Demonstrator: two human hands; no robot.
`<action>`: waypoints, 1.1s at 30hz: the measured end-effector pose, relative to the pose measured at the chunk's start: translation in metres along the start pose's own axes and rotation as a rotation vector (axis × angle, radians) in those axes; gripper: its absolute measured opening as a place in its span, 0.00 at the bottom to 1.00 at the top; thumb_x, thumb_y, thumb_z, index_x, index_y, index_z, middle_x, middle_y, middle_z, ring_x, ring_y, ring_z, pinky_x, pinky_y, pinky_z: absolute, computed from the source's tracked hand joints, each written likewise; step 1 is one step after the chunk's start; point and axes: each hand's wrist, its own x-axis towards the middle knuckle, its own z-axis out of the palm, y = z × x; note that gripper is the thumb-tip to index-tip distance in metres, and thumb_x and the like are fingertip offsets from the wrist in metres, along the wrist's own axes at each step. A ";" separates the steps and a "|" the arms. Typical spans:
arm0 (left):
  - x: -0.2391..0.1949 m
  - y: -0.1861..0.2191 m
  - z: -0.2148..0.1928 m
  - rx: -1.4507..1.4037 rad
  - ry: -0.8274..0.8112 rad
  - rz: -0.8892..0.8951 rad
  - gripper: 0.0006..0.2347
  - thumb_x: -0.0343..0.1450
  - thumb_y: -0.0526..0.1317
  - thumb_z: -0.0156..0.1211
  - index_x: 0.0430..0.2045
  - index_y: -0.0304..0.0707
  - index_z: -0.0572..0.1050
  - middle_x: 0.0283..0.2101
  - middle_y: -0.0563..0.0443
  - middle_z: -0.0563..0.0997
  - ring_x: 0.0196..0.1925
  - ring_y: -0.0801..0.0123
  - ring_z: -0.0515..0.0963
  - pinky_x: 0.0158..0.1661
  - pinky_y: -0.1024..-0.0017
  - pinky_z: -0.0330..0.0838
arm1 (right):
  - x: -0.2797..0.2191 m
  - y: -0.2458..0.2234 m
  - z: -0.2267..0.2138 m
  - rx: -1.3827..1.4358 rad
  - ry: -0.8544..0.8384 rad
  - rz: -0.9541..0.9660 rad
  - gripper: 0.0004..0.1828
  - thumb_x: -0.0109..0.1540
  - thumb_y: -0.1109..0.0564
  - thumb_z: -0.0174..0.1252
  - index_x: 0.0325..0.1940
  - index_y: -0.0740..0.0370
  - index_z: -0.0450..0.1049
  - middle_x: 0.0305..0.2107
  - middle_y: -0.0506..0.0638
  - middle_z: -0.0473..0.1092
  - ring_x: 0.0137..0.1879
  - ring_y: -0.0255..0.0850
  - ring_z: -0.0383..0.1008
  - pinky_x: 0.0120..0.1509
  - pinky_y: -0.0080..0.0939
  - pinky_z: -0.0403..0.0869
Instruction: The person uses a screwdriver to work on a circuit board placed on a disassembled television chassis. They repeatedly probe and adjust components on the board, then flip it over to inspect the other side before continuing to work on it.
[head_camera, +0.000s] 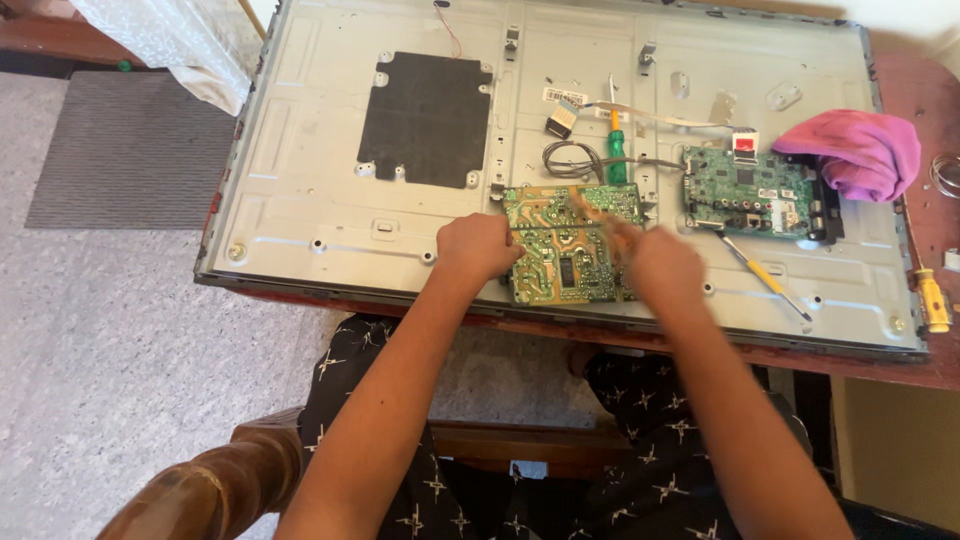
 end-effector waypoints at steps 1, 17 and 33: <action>0.000 0.000 0.000 -0.004 0.002 0.002 0.13 0.65 0.56 0.66 0.32 0.51 0.83 0.39 0.51 0.85 0.45 0.58 0.84 0.45 0.58 0.75 | 0.001 0.011 -0.003 0.014 0.109 -0.030 0.24 0.69 0.50 0.49 0.68 0.24 0.69 0.34 0.56 0.73 0.38 0.52 0.78 0.41 0.54 0.76; -0.003 0.002 -0.004 0.004 -0.033 -0.003 0.12 0.66 0.55 0.65 0.32 0.52 0.84 0.38 0.51 0.86 0.45 0.58 0.84 0.44 0.58 0.76 | 0.004 0.020 -0.004 0.147 0.204 -0.095 0.22 0.61 0.50 0.61 0.60 0.33 0.78 0.33 0.56 0.75 0.38 0.52 0.77 0.42 0.54 0.75; -0.001 0.003 -0.002 0.027 -0.007 0.006 0.14 0.65 0.56 0.66 0.31 0.49 0.85 0.38 0.48 0.86 0.44 0.55 0.85 0.43 0.57 0.78 | -0.019 -0.017 0.000 0.264 0.170 -0.320 0.29 0.59 0.53 0.60 0.64 0.29 0.73 0.31 0.53 0.75 0.40 0.49 0.76 0.46 0.51 0.75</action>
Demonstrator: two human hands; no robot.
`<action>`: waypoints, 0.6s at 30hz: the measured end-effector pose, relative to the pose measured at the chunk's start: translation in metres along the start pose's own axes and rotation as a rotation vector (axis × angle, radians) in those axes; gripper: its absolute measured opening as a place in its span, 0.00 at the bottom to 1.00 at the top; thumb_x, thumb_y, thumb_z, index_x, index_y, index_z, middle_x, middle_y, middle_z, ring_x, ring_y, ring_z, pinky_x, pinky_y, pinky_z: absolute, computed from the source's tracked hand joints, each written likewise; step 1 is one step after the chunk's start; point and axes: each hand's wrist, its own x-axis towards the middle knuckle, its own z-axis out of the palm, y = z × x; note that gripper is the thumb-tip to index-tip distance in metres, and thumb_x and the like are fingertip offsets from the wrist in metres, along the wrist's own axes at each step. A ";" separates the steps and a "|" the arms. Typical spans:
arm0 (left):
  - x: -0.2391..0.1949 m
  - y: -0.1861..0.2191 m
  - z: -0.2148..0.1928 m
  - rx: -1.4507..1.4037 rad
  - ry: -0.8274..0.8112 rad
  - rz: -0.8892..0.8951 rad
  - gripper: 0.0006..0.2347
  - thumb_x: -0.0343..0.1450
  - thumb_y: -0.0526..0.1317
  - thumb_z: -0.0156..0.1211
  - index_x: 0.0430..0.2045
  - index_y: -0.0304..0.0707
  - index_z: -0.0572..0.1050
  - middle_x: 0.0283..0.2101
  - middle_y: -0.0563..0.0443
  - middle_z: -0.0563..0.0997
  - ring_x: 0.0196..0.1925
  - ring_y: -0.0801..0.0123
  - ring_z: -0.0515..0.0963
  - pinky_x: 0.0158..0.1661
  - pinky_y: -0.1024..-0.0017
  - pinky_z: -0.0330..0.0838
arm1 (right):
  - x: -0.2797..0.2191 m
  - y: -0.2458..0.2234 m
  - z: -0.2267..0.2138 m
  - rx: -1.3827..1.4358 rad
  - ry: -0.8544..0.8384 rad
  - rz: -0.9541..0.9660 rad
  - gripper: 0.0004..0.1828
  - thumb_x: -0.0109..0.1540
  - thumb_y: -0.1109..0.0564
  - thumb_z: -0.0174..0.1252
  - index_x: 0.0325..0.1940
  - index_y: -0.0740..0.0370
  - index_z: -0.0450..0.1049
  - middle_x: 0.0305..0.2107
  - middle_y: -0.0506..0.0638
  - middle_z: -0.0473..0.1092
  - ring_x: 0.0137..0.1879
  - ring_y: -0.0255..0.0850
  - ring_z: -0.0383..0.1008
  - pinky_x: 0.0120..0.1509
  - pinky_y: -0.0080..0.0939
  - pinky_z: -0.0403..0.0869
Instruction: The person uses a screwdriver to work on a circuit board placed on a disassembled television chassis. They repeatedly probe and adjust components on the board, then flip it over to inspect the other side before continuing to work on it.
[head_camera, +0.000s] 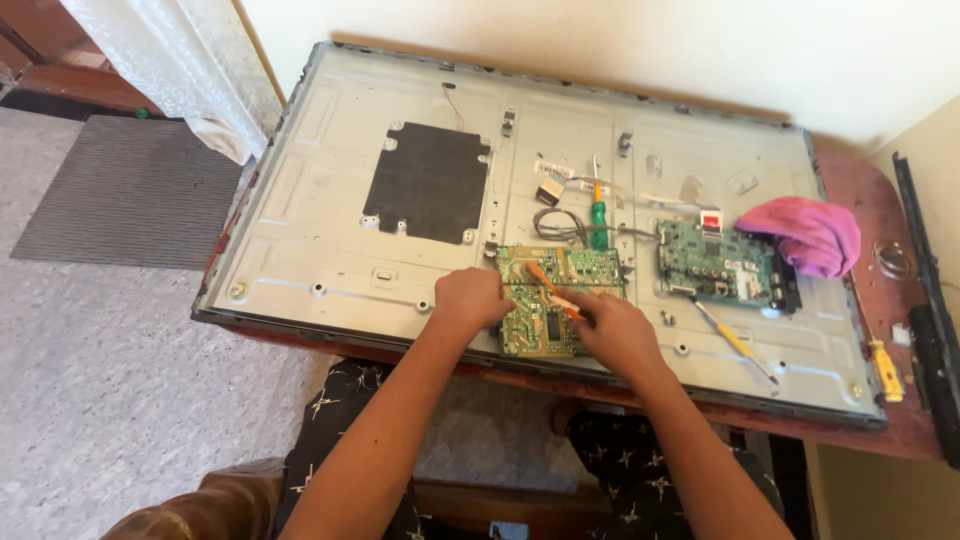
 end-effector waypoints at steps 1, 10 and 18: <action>0.001 -0.001 0.000 -0.001 0.005 -0.002 0.14 0.65 0.56 0.66 0.31 0.49 0.85 0.38 0.48 0.86 0.44 0.55 0.85 0.43 0.57 0.78 | 0.004 0.005 -0.001 -0.021 -0.022 0.049 0.29 0.59 0.53 0.59 0.64 0.28 0.73 0.32 0.53 0.75 0.40 0.49 0.77 0.46 0.52 0.75; -0.002 0.001 -0.003 -0.007 -0.019 -0.001 0.13 0.65 0.55 0.66 0.30 0.49 0.85 0.37 0.50 0.86 0.44 0.58 0.85 0.44 0.59 0.77 | 0.012 0.039 -0.014 0.047 0.121 0.143 0.28 0.61 0.52 0.55 0.66 0.32 0.71 0.30 0.54 0.77 0.35 0.50 0.78 0.42 0.53 0.76; -0.004 0.003 -0.007 -0.011 -0.023 -0.014 0.13 0.65 0.56 0.66 0.34 0.52 0.84 0.40 0.51 0.85 0.46 0.59 0.84 0.47 0.59 0.76 | 0.013 -0.007 0.018 -0.069 -0.083 -0.001 0.27 0.67 0.42 0.48 0.72 0.24 0.62 0.31 0.58 0.77 0.37 0.56 0.78 0.44 0.55 0.76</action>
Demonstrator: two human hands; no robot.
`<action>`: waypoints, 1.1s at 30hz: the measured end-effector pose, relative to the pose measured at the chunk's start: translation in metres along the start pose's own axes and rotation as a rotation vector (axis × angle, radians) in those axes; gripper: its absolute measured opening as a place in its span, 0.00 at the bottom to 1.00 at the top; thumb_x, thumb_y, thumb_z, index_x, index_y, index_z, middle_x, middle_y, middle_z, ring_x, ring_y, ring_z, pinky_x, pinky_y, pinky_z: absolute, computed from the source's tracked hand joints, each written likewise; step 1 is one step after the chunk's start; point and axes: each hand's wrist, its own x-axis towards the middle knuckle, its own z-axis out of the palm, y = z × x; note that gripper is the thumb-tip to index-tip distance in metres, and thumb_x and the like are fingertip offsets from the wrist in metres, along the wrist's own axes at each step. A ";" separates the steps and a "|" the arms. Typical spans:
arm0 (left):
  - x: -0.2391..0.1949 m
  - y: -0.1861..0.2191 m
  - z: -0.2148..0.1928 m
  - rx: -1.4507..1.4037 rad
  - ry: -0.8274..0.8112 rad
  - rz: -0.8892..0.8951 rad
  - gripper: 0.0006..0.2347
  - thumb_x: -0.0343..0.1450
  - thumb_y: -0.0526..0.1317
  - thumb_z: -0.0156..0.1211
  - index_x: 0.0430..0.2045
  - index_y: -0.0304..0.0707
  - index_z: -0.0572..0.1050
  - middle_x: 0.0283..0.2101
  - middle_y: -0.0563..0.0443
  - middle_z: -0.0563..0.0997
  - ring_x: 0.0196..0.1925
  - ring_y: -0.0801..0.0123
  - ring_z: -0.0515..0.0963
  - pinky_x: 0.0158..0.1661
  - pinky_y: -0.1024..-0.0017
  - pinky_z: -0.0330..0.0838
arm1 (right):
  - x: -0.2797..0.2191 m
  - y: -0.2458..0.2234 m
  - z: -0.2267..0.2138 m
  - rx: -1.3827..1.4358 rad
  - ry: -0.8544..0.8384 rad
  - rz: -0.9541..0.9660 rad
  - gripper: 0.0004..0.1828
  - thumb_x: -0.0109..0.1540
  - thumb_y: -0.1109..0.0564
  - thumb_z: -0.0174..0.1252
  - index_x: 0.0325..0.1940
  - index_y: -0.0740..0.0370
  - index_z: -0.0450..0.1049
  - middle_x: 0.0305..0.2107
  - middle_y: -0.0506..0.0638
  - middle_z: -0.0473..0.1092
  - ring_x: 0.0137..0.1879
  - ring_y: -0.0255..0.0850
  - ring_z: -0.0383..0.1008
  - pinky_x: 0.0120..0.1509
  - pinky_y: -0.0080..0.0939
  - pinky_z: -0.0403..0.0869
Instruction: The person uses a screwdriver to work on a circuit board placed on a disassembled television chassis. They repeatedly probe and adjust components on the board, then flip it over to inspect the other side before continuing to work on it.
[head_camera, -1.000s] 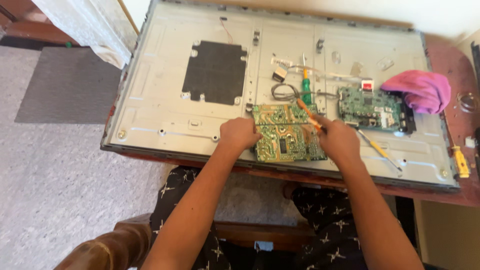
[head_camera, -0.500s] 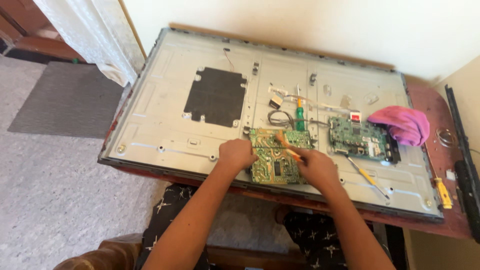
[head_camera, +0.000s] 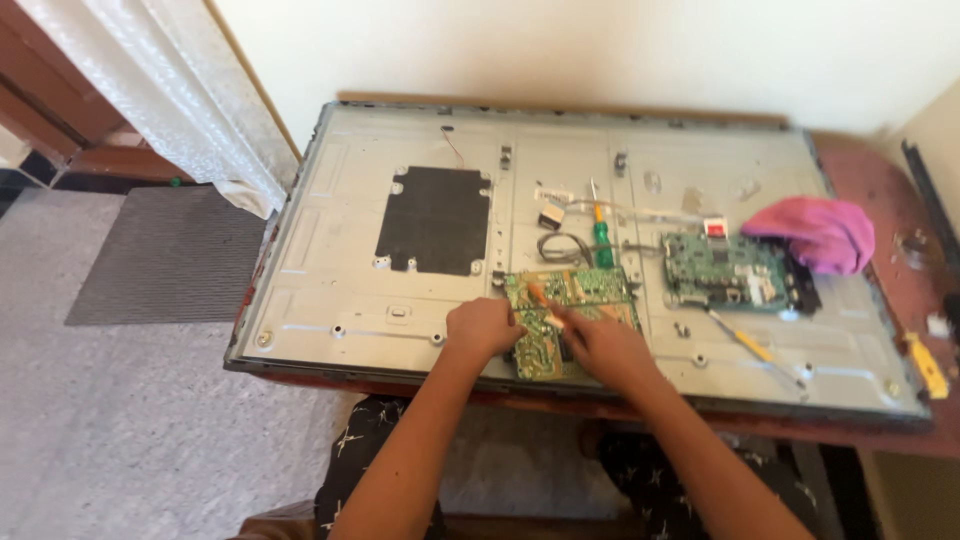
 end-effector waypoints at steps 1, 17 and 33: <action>0.000 0.000 0.001 0.004 0.001 0.000 0.14 0.66 0.56 0.67 0.34 0.52 0.84 0.41 0.50 0.85 0.47 0.58 0.83 0.47 0.59 0.76 | 0.002 0.004 0.000 0.018 0.014 0.037 0.26 0.67 0.41 0.48 0.71 0.25 0.63 0.32 0.58 0.77 0.37 0.56 0.78 0.43 0.56 0.76; 0.000 0.003 0.002 0.006 -0.014 -0.012 0.14 0.67 0.56 0.65 0.34 0.51 0.82 0.39 0.53 0.85 0.46 0.60 0.84 0.46 0.60 0.77 | -0.009 0.016 -0.012 0.028 -0.103 -0.065 0.26 0.65 0.39 0.47 0.69 0.22 0.61 0.31 0.53 0.77 0.36 0.52 0.80 0.41 0.56 0.78; 0.003 0.000 0.008 -0.006 0.002 0.000 0.14 0.65 0.56 0.66 0.32 0.51 0.83 0.38 0.52 0.86 0.45 0.59 0.84 0.45 0.59 0.77 | -0.010 0.075 -0.044 0.250 0.184 0.211 0.25 0.66 0.41 0.53 0.69 0.28 0.67 0.29 0.56 0.78 0.33 0.51 0.80 0.43 0.52 0.77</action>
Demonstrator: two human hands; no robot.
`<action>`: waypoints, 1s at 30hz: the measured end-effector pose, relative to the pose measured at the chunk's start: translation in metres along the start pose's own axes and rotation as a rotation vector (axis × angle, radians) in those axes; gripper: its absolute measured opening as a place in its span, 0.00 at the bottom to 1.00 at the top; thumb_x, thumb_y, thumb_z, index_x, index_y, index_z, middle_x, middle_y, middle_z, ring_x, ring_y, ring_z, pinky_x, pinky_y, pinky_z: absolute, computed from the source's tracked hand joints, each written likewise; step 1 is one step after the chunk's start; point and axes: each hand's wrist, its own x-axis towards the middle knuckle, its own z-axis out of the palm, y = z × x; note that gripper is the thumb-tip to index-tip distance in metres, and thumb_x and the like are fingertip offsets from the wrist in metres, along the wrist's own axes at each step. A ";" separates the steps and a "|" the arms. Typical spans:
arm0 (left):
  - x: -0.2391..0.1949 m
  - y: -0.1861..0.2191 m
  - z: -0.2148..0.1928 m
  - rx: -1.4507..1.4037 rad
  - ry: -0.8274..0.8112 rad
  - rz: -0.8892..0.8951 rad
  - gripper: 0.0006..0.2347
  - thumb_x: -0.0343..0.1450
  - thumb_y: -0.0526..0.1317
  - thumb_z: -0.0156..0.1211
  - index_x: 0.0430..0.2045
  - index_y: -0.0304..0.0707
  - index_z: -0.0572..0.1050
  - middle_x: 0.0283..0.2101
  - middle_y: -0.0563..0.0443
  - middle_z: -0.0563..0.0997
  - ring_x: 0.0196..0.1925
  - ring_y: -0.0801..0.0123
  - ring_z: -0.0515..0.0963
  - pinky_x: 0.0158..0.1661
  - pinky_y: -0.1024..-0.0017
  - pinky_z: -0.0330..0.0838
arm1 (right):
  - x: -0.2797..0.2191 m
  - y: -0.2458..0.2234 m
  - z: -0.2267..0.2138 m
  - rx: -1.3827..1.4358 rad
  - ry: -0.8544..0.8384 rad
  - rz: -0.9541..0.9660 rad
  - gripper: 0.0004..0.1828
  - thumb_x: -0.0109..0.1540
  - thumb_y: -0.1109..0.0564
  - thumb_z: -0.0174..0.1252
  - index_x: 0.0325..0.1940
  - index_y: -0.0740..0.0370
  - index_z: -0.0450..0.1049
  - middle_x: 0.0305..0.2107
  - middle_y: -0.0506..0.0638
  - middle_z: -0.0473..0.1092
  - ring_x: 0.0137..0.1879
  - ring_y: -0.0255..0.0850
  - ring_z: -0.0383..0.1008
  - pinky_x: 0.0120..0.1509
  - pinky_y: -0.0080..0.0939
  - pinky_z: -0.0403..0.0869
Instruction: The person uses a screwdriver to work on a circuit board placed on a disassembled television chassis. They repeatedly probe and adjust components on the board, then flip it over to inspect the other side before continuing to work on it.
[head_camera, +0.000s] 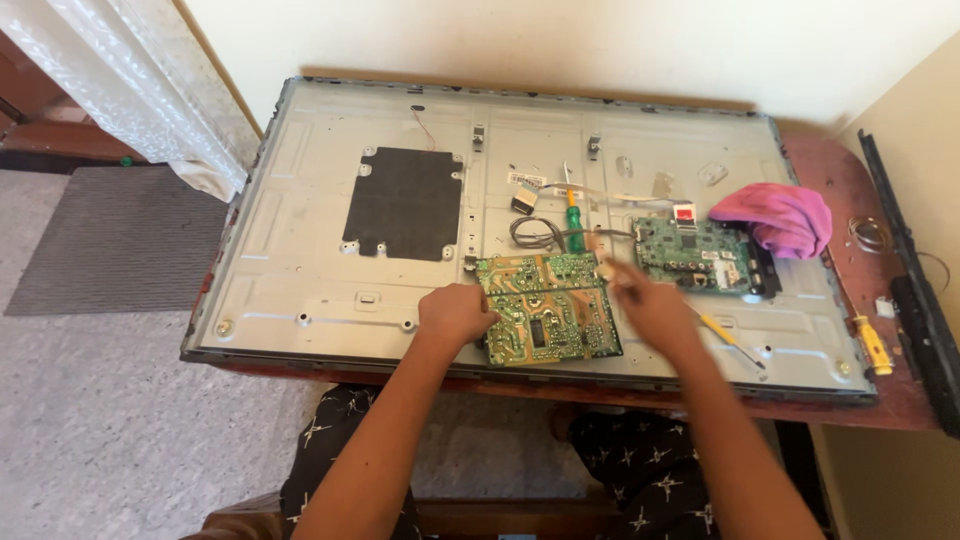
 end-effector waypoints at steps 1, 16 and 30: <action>0.000 0.000 0.000 -0.002 -0.006 -0.003 0.14 0.65 0.57 0.66 0.32 0.51 0.83 0.38 0.52 0.86 0.45 0.59 0.84 0.45 0.60 0.76 | -0.003 -0.010 0.012 -0.091 -0.100 0.056 0.25 0.67 0.41 0.51 0.69 0.25 0.66 0.24 0.57 0.77 0.31 0.53 0.79 0.40 0.53 0.77; -0.003 -0.002 -0.007 -0.005 -0.019 0.004 0.14 0.65 0.57 0.66 0.33 0.52 0.85 0.39 0.51 0.86 0.47 0.59 0.84 0.46 0.59 0.77 | -0.001 -0.027 0.030 -0.150 -0.134 0.049 0.24 0.66 0.42 0.52 0.67 0.21 0.68 0.24 0.52 0.77 0.29 0.46 0.78 0.38 0.48 0.76; 0.003 0.000 -0.002 0.024 -0.029 0.005 0.14 0.65 0.56 0.66 0.34 0.51 0.85 0.40 0.50 0.86 0.46 0.58 0.84 0.45 0.59 0.77 | 0.008 -0.034 0.027 -0.215 -0.100 0.068 0.25 0.65 0.44 0.51 0.67 0.26 0.69 0.25 0.54 0.78 0.31 0.50 0.79 0.39 0.51 0.77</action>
